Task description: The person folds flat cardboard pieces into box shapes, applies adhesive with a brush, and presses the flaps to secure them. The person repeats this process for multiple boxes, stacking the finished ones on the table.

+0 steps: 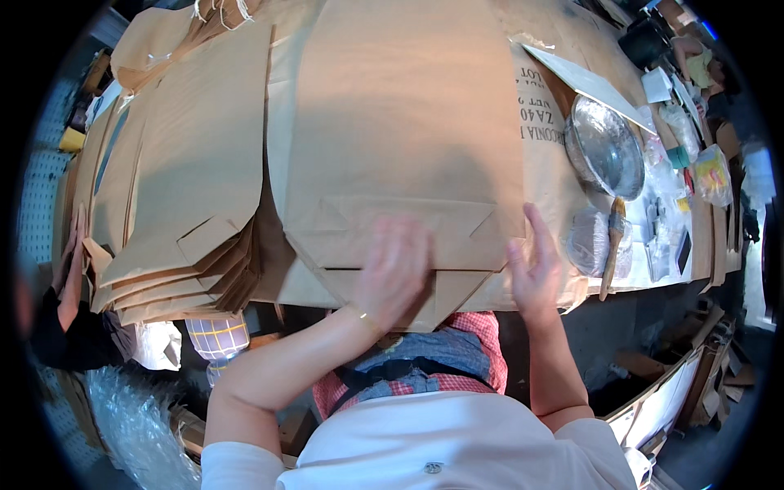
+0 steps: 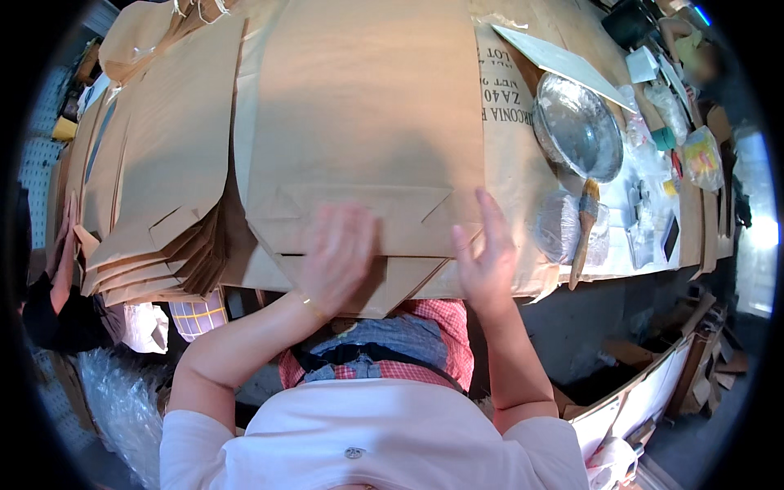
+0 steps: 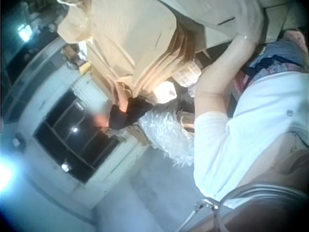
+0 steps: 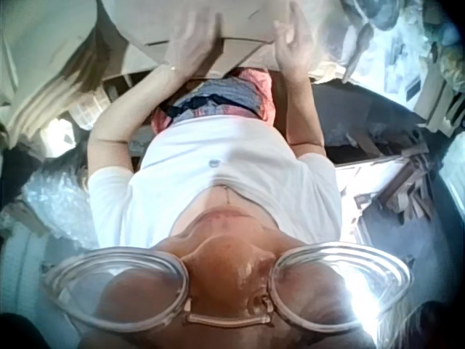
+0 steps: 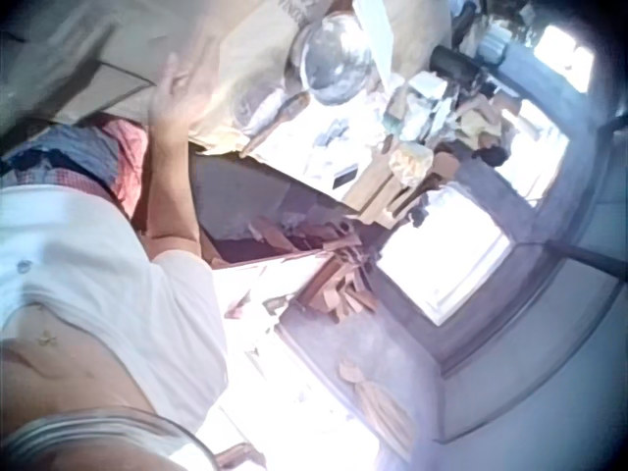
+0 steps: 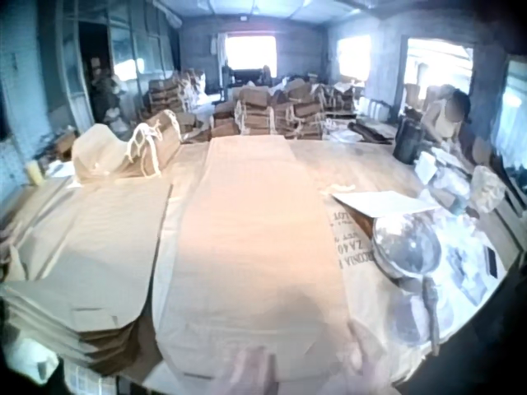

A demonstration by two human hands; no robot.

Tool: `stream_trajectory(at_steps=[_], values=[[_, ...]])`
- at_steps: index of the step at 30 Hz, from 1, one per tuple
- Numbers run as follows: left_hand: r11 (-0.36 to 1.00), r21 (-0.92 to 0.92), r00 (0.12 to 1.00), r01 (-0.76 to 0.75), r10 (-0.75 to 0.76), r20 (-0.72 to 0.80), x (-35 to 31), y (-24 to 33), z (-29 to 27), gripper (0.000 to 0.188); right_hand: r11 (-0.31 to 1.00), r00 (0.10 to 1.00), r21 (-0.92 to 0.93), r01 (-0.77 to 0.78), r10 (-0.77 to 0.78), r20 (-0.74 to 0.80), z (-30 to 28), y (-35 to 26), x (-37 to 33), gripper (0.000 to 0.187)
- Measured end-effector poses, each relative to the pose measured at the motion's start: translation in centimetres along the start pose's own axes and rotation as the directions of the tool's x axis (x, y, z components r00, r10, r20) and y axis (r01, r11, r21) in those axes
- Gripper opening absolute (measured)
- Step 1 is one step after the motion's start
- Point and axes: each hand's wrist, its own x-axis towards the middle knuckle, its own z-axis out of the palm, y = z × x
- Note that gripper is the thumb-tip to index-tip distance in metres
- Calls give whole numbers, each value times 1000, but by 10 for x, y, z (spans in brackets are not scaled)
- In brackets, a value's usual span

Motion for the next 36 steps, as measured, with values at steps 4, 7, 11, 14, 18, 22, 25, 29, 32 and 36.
stream_trajectory(at_steps=[4, 7, 11, 14, 18, 22, 25, 29, 32, 36], values=[[965, -260, 985, 24, 23, 173, 39, -11, -13, 28, 991, 993, 126, -54, 40, 108, 6, -13, 2, 38], [998, -66, 995, -9, 15, 97, 37, -35, -47, 14, 988, 966, 112, 111, -133, 221, 3, -25, -1, 36], [998, -56, 996, -37, 32, -84, -16, -140, -88, 10, 931, 895, 123, 343, -364, 260, 20, -42, 9, 31], [962, 203, 966, 180, -135, -220, -75, -219, -126, 22, 935, 897, 133, 329, -353, 264, 29, -47, 5, 26], [968, 93, 968, 233, -222, -114, -155, -283, -127, 20, 930, 875, 189, 314, -361, 324, 40, -43, -2, 24], [940, -73, 942, 332, -327, 74, -192, -270, -97, 27, 941, 849, 186, 282, -335, 408, 38, -44, 2, 24], [910, -75, 895, 408, -382, 229, -188, -267, -105, 28, 945, 857, 192, 264, -322, 404, 29, -38, 3, 25], [899, 43, 888, 437, -438, 137, -167, -231, -137, 28, 976, 936, 66, 205, -216, 278, 1, -20, 7, 32], [904, -303, 938, 301, -338, -77, -95, -148, -138, 23, 983, 963, -157, 91, -47, 265, -5, 2, 21, 43], [901, -228, 926, 369, -376, 14, -23, -110, -30, 34, 946, 954, -254, 202, -132, 268, 44, 27, 36, 49]])
